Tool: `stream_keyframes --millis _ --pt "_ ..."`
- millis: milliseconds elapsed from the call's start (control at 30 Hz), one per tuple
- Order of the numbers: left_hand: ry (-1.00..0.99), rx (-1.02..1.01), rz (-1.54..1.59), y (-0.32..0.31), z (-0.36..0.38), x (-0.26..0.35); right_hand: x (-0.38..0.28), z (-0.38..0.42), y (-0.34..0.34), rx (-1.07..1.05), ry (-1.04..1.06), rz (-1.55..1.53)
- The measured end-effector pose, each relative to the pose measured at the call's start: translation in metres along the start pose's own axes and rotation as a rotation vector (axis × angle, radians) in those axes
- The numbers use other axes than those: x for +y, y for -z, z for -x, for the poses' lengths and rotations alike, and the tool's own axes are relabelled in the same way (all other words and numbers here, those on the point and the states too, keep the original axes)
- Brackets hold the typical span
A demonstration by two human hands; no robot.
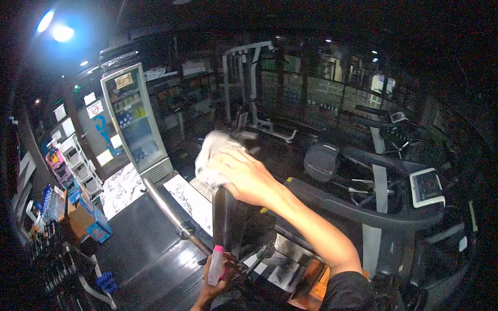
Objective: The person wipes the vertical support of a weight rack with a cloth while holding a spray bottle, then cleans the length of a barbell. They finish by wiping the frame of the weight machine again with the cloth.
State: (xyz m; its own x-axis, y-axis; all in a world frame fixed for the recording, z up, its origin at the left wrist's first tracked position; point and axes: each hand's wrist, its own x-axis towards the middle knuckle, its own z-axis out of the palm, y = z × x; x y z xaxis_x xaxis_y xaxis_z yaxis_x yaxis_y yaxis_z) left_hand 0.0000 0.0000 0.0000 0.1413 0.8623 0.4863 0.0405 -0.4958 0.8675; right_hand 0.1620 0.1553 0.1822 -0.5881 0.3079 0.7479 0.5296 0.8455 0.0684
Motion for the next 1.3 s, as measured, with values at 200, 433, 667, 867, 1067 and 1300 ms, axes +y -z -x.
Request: stream_keyframes --millis 200,433,667,867,1067,1300 --pt "0.046 0.118 0.033 -0.016 0.008 0.004 0.008 0.005 0.019 -0.095 -0.15 -0.152" --pt "-0.149 0.191 -0.366 -0.015 0.009 -0.004 0.048 0.036 -0.004 0.088 -0.365 -0.378" --pt "-0.087 0.193 -0.117 -0.02 0.006 -0.001 0.056 0.071 -0.035 0.302 -0.693 -0.642" --pt "-0.097 0.158 -0.131 -0.016 0.013 -0.011 0.059 0.132 -0.082 0.329 -0.979 -1.336" --pt "-0.096 0.218 -0.094 -0.02 0.011 -0.014 0.075 0.133 -0.08 0.535 -0.982 -1.285" --pt "-0.076 0.196 -0.071 -0.021 0.007 -0.01 0.067 0.049 -0.056 0.547 -0.759 -0.936"
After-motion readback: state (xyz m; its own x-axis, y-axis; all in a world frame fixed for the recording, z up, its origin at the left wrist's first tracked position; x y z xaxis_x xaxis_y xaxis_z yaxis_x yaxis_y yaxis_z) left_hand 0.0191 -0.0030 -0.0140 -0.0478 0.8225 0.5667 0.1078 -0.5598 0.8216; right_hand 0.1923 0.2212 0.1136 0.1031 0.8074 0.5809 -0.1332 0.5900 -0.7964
